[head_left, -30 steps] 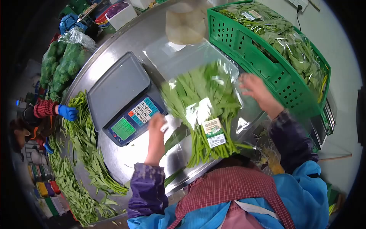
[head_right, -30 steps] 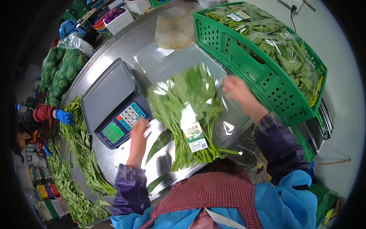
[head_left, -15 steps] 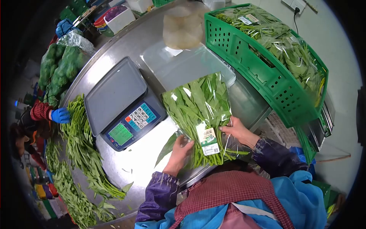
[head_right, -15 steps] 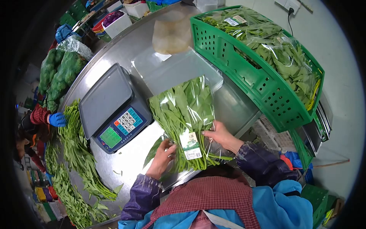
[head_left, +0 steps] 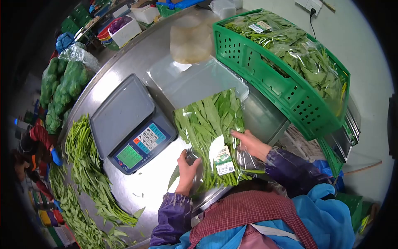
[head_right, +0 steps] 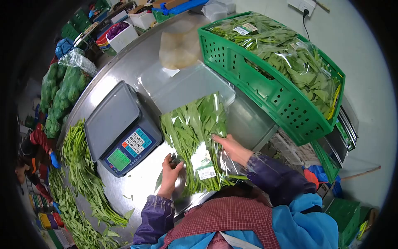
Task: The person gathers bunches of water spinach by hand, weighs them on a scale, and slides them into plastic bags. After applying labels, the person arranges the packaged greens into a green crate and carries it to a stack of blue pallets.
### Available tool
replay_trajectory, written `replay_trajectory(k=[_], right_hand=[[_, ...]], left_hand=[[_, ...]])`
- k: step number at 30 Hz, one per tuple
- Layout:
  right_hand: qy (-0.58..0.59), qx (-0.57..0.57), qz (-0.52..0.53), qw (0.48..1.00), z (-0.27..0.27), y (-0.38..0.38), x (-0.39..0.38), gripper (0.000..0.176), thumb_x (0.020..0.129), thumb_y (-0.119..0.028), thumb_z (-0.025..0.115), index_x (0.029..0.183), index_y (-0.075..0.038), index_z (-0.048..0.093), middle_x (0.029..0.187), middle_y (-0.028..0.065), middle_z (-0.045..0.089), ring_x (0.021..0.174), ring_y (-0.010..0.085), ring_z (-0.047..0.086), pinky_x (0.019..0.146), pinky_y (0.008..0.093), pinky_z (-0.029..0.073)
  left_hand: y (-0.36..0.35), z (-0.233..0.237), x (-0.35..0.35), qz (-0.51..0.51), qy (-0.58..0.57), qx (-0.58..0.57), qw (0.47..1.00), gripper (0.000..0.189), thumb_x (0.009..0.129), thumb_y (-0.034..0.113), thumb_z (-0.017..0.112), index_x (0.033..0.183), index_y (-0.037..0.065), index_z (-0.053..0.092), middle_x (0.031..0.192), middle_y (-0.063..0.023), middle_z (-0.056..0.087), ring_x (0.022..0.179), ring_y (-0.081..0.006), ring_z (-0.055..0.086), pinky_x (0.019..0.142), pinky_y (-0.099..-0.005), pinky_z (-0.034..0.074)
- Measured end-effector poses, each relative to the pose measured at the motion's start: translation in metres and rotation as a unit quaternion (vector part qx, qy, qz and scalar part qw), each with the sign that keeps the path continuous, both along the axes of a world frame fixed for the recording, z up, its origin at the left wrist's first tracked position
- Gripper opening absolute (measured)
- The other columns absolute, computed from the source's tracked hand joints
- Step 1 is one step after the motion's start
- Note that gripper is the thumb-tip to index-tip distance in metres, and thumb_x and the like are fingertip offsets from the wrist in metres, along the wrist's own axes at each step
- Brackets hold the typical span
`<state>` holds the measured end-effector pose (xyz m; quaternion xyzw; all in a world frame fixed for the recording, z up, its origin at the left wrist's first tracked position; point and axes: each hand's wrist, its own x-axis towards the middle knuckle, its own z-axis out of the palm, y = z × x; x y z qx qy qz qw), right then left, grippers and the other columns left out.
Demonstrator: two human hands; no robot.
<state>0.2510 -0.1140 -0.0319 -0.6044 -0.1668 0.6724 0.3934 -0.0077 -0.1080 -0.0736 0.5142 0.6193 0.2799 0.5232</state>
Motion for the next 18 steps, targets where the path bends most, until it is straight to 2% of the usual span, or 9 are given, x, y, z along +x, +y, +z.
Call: replay_trajectory(k=[1,3,5,7,11,13,15,17,18], right_hand=[[0.015,-0.027,-0.051,0.998,0.002,0.007,-0.003,0.066,0.081,-0.03,0.063,0.125,0.002,0.027,0.122,0.0158,0.043,0.115,0.0207,0.039,0.091,0.0431,0.036],[-0.034,-0.006,-0.029,0.999,0.008,0.012,-0.001,0.06,0.081,-0.025,0.063,0.123,0.002,0.029,0.118,0.016,0.045,0.115,0.0222,0.041,0.092,0.0421,0.036],[0.07,0.124,-0.038,0.989,0.019,0.014,-0.002,0.054,0.082,-0.018,0.061,0.121,0.002,0.029,0.115,0.0153,0.048,0.11,0.022,0.046,0.089,0.0404,0.04],[0.119,0.134,-0.064,0.982,0.036,0.004,0.007,0.048,0.083,-0.012,0.059,0.12,0.001,0.031,0.112,0.0136,0.05,0.102,0.0227,0.052,0.084,0.0377,0.046],[0.197,0.17,-0.071,0.963,0.039,-0.01,0.049,0.039,0.086,-0.009,0.051,0.122,0.0,0.037,0.113,0.0132,0.053,0.1,0.025,0.056,0.084,0.0389,0.048],[0.224,0.196,-0.076,0.952,0.036,-0.013,0.061,0.038,0.086,-0.008,0.048,0.123,0.0,0.039,0.114,0.0135,0.053,0.101,0.0257,0.056,0.086,0.0399,0.047],[0.273,0.209,-0.074,0.936,0.034,-0.014,0.069,0.039,0.087,-0.01,0.046,0.124,0.0,0.04,0.117,0.0145,0.053,0.103,0.0259,0.055,0.089,0.0411,0.045],[0.269,0.208,-0.07,0.938,0.03,-0.015,0.07,0.04,0.087,-0.012,0.049,0.123,0.001,0.04,0.117,0.0152,0.053,0.104,0.0271,0.054,0.091,0.0424,0.044],[0.259,0.2,-0.081,0.941,0.033,-0.016,0.068,0.04,0.086,-0.013,0.049,0.123,0.001,0.041,0.117,0.0152,0.052,0.104,0.0274,0.054,0.091,0.0424,0.044]], left_hand=[[0.0,0.002,0.002,0.009,-0.007,-0.003,1.0,0.066,0.075,0.018,0.067,0.129,-0.002,0.033,0.121,-0.0187,0.036,0.104,-0.0255,0.045,0.088,-0.0349,0.041],[0.0,0.0,0.002,0.019,-0.016,-0.003,1.0,0.064,0.076,0.018,0.066,0.128,-0.002,0.034,0.12,-0.0188,0.037,0.104,-0.026,0.044,0.089,-0.0354,0.039],[-0.003,-0.013,-0.007,0.03,-0.018,0.014,0.999,0.059,0.079,0.017,0.062,0.128,-0.002,0.034,0.12,-0.0185,0.037,0.104,-0.0261,0.044,0.09,-0.0349,0.038],[-0.005,-0.017,-0.011,0.023,-0.003,0.035,0.999,0.055,0.083,0.017,0.058,0.129,-0.001,0.033,0.12,-0.0174,0.037,0.104,-0.0258,0.044,0.091,-0.0354,0.037],[-0.004,0.015,0.0,0.035,-0.127,-0.025,0.991,0.058,0.088,0.02,0.053,0.134,0.0,0.025,0.131,-0.0183,0.033,0.119,-0.0265,0.037,0.098,-0.0332,0.031],[-0.002,0.029,0.006,-0.038,-0.311,-0.078,0.946,0.062,0.088,0.02,0.052,0.137,0.001,0.019,0.134,-0.0184,0.033,0.125,-0.0252,0.032,0.1,-0.0328,0.029],[-0.002,0.046,0.021,-0.069,-0.351,-0.067,0.931,0.065,0.089,0.021,0.052,0.14,0.006,0.016,0.132,-0.0163,0.037,0.12,-0.0233,0.038,0.098,-0.0315,0.032],[-0.002,0.061,0.042,-0.072,-0.274,-0.043,0.958,0.062,0.085,0.016,0.058,0.133,-0.003,0.025,0.124,-0.0169,0.043,0.118,-0.0211,0.04,0.097,-0.0316,0.033],[0.003,0.067,0.049,-0.074,-0.256,-0.026,0.964,0.046,0.082,0.01,0.061,0.12,-0.004,0.039,0.11,-0.0125,0.05,0.103,-0.0179,0.049,0.089,-0.0293,0.039]])
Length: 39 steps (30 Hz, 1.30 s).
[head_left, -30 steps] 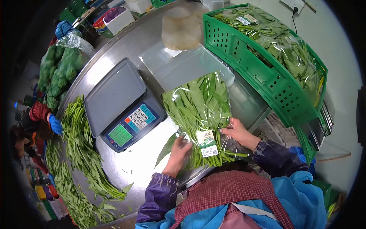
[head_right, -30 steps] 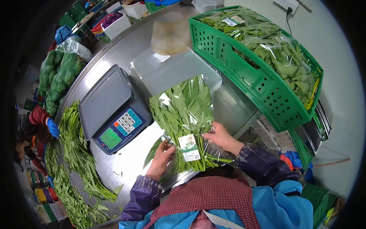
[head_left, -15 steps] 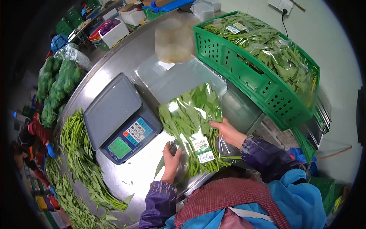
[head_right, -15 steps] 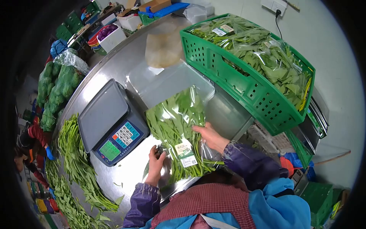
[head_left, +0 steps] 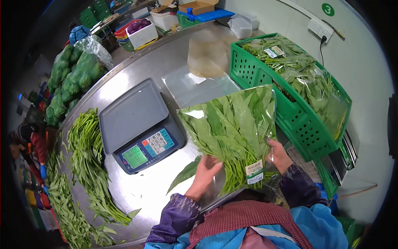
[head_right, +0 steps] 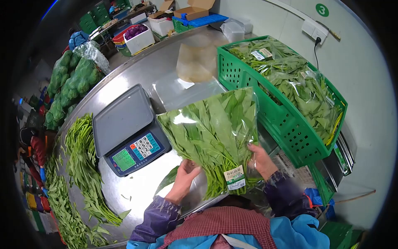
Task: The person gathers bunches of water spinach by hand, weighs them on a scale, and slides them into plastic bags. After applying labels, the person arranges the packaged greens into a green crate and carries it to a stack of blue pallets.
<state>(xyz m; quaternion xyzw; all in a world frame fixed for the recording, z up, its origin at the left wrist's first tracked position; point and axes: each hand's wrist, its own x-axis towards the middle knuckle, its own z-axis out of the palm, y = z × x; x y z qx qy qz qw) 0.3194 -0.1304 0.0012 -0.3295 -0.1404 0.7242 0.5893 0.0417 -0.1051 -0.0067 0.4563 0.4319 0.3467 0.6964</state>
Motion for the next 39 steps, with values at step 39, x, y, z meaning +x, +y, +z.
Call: replay_trajectory(k=[39], right_hand=[[-0.897,-0.012,-0.14,0.419,0.169,0.117,0.343,0.07,0.078,-0.058,0.049,0.129,-0.012,0.036,0.123,0.0205,0.044,0.11,0.0326,0.046,0.091,0.0419,0.039]], left_hand=[[0.014,-0.02,0.029,0.032,0.012,-0.021,0.999,0.032,0.088,0.011,0.051,0.119,0.004,0.046,0.098,-0.0077,0.056,0.085,-0.0155,0.054,0.08,-0.0295,0.045]])
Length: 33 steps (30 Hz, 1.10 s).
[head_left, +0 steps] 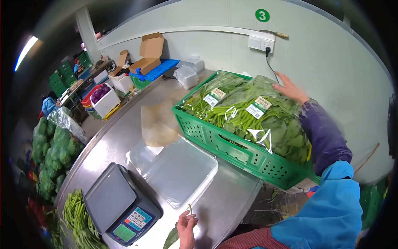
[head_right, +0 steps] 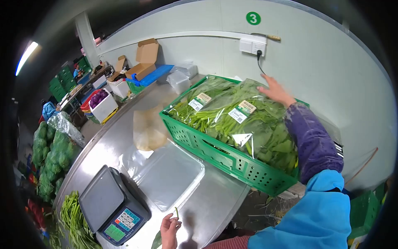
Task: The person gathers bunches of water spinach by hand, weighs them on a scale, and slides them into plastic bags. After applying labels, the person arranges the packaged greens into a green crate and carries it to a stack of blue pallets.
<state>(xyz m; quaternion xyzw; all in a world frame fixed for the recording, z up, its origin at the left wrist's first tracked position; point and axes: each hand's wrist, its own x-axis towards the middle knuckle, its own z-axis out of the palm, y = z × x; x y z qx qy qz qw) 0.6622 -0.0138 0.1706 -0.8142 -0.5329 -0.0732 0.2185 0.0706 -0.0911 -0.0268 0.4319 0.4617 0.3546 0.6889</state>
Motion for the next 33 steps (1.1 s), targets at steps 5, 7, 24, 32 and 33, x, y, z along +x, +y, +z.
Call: replay_trajectory(k=[5,7,24,32,33], right_hand=[[0.075,-0.25,0.058,0.963,-0.051,0.035,-0.063,0.072,0.079,-0.067,0.038,0.139,-0.03,0.021,0.144,0.0187,0.012,0.129,0.0429,0.017,0.098,0.0643,0.017],[0.064,-0.277,0.068,0.956,-0.047,0.036,-0.056,0.073,0.078,-0.067,0.039,0.139,-0.029,0.021,0.144,0.0177,0.012,0.129,0.0417,0.018,0.1,0.0607,0.02],[-0.183,-0.077,0.487,0.85,-0.141,0.312,-0.408,0.055,0.076,-0.013,0.052,0.128,-0.024,0.04,0.072,0.0133,0.06,0.073,0.0314,0.06,0.062,0.0433,0.047],[-0.254,-0.076,0.484,0.834,-0.221,0.366,-0.42,0.017,0.076,-0.024,0.059,0.087,-0.012,0.057,0.073,0.0129,0.061,0.073,0.0312,0.061,0.064,0.0432,0.047],[-0.268,-0.059,0.474,0.837,-0.227,0.373,-0.417,0.013,0.075,-0.022,0.059,0.076,-0.01,0.057,0.073,0.0131,0.061,0.074,0.0308,0.061,0.063,0.0426,0.047]], left_hand=[[-0.004,0.006,0.012,0.061,0.029,-0.033,0.997,0.03,0.088,0.012,0.053,0.115,0.0,0.048,0.095,-0.0087,0.057,0.087,-0.0165,0.055,0.079,-0.0287,0.045],[-0.003,0.002,0.012,0.076,0.017,-0.051,0.996,0.03,0.087,0.008,0.052,0.116,0.002,0.047,0.097,-0.0095,0.056,0.085,-0.0159,0.055,0.078,-0.0281,0.045],[-0.058,0.0,-0.028,0.331,0.014,-0.092,0.939,0.03,0.087,0.007,0.054,0.115,0.0,0.048,0.097,-0.0062,0.057,0.09,-0.0126,0.055,0.081,-0.0245,0.044],[-0.116,-0.023,-0.073,0.387,0.213,-0.068,0.895,0.032,0.084,0.016,0.056,0.114,0.004,0.05,0.093,-0.0065,0.06,0.084,-0.0151,0.058,0.076,-0.0281,0.047],[-0.119,-0.024,-0.078,0.38,0.226,-0.075,0.894,0.033,0.085,0.015,0.055,0.115,0.004,0.05,0.095,-0.0069,0.06,0.085,-0.0148,0.057,0.077,-0.0279,0.046]])
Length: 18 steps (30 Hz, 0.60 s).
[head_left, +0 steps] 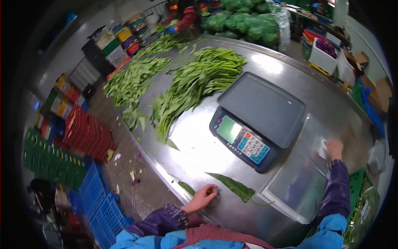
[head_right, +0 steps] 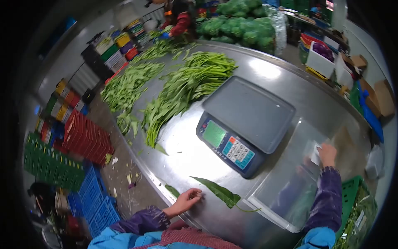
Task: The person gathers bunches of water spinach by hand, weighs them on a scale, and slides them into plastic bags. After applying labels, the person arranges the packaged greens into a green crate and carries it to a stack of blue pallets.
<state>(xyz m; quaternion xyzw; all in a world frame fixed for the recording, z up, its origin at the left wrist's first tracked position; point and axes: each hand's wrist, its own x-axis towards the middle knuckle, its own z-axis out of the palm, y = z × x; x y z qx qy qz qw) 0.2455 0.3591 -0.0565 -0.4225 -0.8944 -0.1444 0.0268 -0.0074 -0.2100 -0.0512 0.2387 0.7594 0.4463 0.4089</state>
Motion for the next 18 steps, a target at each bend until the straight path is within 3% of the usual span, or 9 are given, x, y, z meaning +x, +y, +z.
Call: replay_trajectory(k=[2,4,5,9,10,13,15,16,18], right_hand=[[0.034,0.031,0.02,0.999,0.002,0.008,0.005,0.008,0.069,-0.015,0.059,0.071,-0.006,0.059,0.076,0.0151,0.06,0.076,0.0331,0.059,0.065,0.0431,0.046],[0.03,0.07,0.066,0.995,0.033,-0.021,0.001,0.006,0.068,-0.012,0.058,0.069,-0.006,0.057,0.071,0.0147,0.059,0.072,0.0321,0.059,0.062,0.0418,0.047],[0.031,0.113,0.102,0.988,0.053,-0.043,-0.003,0.004,0.067,-0.009,0.057,0.067,-0.006,0.055,0.066,0.0142,0.058,0.069,0.0311,0.059,0.059,0.0405,0.048],[-0.019,0.071,0.097,0.993,0.108,-0.142,-0.026,0.004,0.065,-0.005,0.058,0.067,-0.004,0.055,0.064,0.0137,0.057,0.067,0.0313,0.058,0.058,0.0409,0.046],[-0.035,0.068,0.101,0.992,0.119,-0.167,-0.032,0.004,0.065,-0.005,0.058,0.068,-0.005,0.056,0.063,0.0134,0.057,0.067,0.031,0.059,0.057,0.0408,0.046],[-0.068,-0.183,0.112,0.974,0.156,-0.244,-0.074,0.017,0.063,-0.013,0.068,0.076,-0.004,0.062,0.066,0.0145,0.06,0.062,0.0309,0.059,0.057,0.0376,0.047],[-0.026,-0.345,0.085,0.934,0.169,-0.295,-0.128,0.025,0.066,-0.018,0.07,0.086,-0.005,0.063,0.069,0.0131,0.062,0.066,0.0279,0.06,0.06,0.035,0.048],[0.002,-0.421,0.065,0.905,0.166,-0.32,-0.158,0.029,0.068,-0.021,0.07,0.091,-0.005,0.063,0.073,0.0126,0.063,0.071,0.0264,0.061,0.063,0.0347,0.048],[0.105,-0.523,0.157,0.831,0.136,-0.362,-0.219,0.032,0.072,-0.021,0.067,0.098,-0.004,0.062,0.079,0.0132,0.063,0.071,0.0229,0.061,0.065,0.0318,0.048]], left_hand=[[-0.007,-0.008,-0.016,0.008,0.035,0.012,0.999,0.033,0.083,0.015,0.056,0.114,0.004,0.052,0.095,-0.0085,0.062,0.085,-0.0157,0.058,0.075,-0.028,0.047],[-0.013,-0.015,-0.049,0.02,0.205,-0.018,0.978,0.036,0.079,0.018,0.059,0.112,0.006,0.054,0.101,-0.0114,0.06,0.085,-0.02,0.059,0.073,-0.0303,0.048],[-0.016,-0.018,-0.072,0.047,0.218,-0.044,0.974,0.039,0.077,0.018,0.058,0.112,0.002,0.051,0.105,-0.0192,0.056,0.099,-0.0317,0.053,0.088,-0.0376,0.042],[-0.032,-0.029,-0.188,0.19,0.463,0.012,0.866,0.049,0.072,0.016,0.062,0.113,-0.004,0.045,0.106,-0.0232,0.048,0.101,-0.0373,0.045,0.089,-0.0411,0.036],[-0.037,-0.03,-0.217,0.232,0.453,-0.001,0.861,0.053,0.071,0.016,0.064,0.115,-0.005,0.042,0.107,-0.0234,0.047,0.102,-0.0374,0.044,0.089,-0.0411,0.035],[-0.05,-0.03,-0.286,0.381,0.283,-0.051,0.879,0.055,0.072,0.019,0.065,0.114,-0.008,0.041,0.109,-0.0232,0.046,0.103,-0.0349,0.044,0.09,-0.0394,0.035],[-0.061,-0.038,-0.321,0.364,0.25,-0.037,0.896,0.056,0.074,0.02,0.065,0.116,-0.007,0.039,0.111,-0.022,0.047,0.101,-0.0315,0.048,0.087,-0.037,0.039],[-0.063,-0.04,-0.332,0.347,0.177,-0.016,0.921,0.057,0.076,0.02,0.064,0.118,-0.007,0.038,0.111,-0.0213,0.048,0.099,-0.0293,0.05,0.084,-0.0357,0.041],[-0.063,-0.023,-0.339,0.321,0.062,0.023,0.945,0.058,0.079,0.018,0.062,0.122,-0.007,0.034,0.108,-0.018,0.053,0.094,-0.0223,0.053,0.078,-0.0316,0.044]])
